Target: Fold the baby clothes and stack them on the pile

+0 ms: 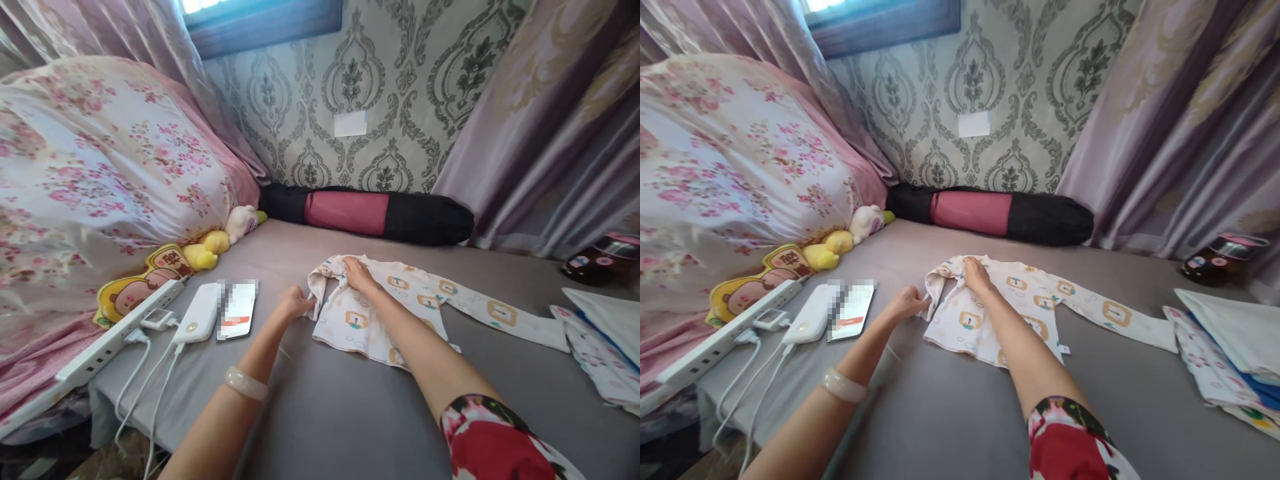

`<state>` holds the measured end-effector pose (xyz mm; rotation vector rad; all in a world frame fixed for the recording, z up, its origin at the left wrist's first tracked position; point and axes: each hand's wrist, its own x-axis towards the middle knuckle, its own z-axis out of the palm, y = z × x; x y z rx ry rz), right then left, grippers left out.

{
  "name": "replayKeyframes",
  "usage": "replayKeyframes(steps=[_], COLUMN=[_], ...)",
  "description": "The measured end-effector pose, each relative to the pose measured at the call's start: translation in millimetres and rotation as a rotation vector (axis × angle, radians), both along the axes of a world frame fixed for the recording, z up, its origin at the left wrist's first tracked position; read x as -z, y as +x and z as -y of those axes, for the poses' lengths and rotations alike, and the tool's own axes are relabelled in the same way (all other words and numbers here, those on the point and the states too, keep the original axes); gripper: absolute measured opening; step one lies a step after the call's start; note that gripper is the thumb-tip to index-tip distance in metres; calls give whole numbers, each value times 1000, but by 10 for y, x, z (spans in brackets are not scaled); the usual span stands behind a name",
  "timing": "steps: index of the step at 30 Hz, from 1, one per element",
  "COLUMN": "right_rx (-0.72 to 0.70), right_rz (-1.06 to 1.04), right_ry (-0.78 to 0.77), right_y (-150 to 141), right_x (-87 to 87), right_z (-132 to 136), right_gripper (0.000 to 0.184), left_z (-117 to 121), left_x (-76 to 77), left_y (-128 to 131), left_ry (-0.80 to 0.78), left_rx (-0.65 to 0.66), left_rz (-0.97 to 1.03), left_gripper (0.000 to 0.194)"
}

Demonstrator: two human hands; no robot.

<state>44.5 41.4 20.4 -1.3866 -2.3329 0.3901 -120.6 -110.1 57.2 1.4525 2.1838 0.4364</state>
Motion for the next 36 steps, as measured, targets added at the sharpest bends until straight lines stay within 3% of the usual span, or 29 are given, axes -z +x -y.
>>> replayKeyframes(steps=[4, 9, 11, 15, 19, 26, 36], right_rx=[43, 79, 92, 108, 114, 116, 121], right_rz=[-31, -68, -80, -91, -54, 46, 95], right_ry=[-2, -6, -10, 0, 40, 20, 29], right_y=[-68, -81, -80, -83, -94, -113, -158], right_x=[122, 215, 231, 251, 238, 126, 108], right_z=[-76, -119, -128, -117, -62, 86, 182], right_gripper=[38, 39, 42, 44, 38, 40, 46], left_z=[-98, -264, -339, -473, -598, -794, -970], left_x=[-23, -103, -147, -261, -323, -146, 2], left_y=[-76, -345, -473, -681, -846, -1079, -1024], left_ry=[11, 196, 281, 358, 292, 272, 147], left_rx=[4, -65, -77, -5, 81, 120, 151], left_rz=[87, 27, -9, -63, -199, -412, -575], left_gripper=[16, 4, 10, 27, 23, 33, 36])
